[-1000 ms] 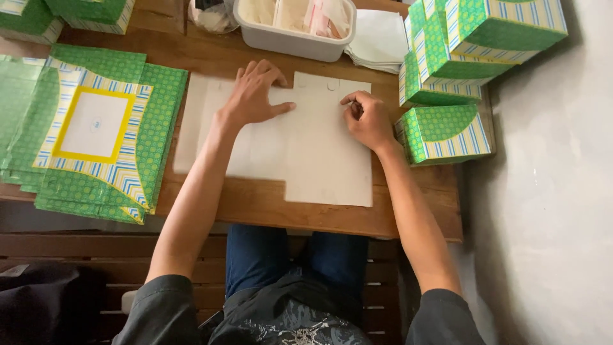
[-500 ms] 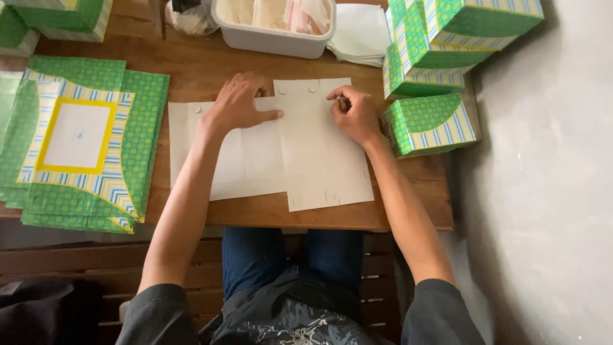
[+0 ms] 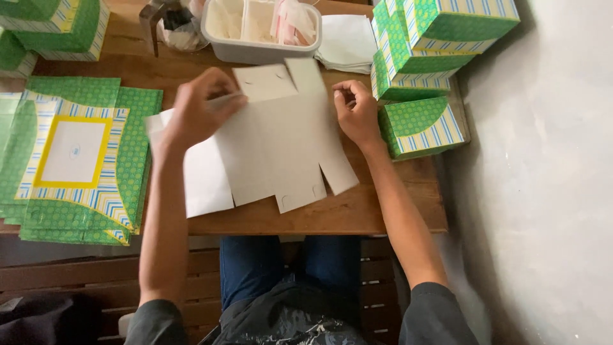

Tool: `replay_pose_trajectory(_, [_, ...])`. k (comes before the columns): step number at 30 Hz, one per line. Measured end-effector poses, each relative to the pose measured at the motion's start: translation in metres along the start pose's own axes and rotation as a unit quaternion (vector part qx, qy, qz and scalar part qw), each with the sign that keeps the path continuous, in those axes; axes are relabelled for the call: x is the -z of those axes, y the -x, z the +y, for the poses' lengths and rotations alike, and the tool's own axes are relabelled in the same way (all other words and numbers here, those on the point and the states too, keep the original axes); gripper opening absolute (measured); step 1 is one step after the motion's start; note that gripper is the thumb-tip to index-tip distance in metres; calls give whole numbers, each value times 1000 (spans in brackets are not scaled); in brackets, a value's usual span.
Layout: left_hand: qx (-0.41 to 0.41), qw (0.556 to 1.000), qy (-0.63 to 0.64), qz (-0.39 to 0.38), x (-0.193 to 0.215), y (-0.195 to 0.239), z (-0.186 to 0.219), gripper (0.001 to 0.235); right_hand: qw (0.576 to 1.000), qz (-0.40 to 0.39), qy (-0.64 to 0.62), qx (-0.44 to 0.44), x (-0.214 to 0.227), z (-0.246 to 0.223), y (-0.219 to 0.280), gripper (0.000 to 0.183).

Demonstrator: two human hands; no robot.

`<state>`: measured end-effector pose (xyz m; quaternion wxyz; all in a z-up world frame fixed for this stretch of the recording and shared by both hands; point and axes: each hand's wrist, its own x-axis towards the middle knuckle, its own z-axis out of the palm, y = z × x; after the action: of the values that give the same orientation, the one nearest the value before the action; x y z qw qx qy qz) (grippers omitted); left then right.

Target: The person assembles small decorative boxes by folding flat cardboard pieces and attaching patterned paper strips. They fold the cardboard along pre-scored lines, align and press down green patterned strips on the edges, and flip the pieces to continue folding. Completed boxes are stacked nearby.

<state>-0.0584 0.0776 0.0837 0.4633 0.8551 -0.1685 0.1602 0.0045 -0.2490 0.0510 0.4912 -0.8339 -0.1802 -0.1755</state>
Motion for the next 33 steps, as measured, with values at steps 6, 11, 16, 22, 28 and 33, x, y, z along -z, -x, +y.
replay_pose_trajectory(6, [-43, 972, -14, 228, 51, 25, 19, 19, 980, -55, -165, -94, -8, 17, -1, 27])
replay_pose_trajectory(11, [-63, 875, -1, 480, 80, 67, 43, 8, 958, -157, -198, -137, -11, 5, 1, 37])
replay_pose_trajectory(16, [-82, 784, -398, 470, 36, 122, 6, 79, 941, -233, -183, -164, -16, -12, 7, 40])
replay_pose_trajectory(22, [261, 762, 227, 548, -85, 147, 30, 51, 917, -234, -261, -191, -23, -12, 12, 44])
replay_pose_trajectory(28, [267, 767, 398, 426, -110, 143, 83, 16, 927, -196, -230, -224, -20, 16, 7, 33])
replay_pose_trajectory(33, [328, 773, 469, 275, -84, 131, 137, 33, 955, -111, -219, -168, -21, 38, 6, 49])
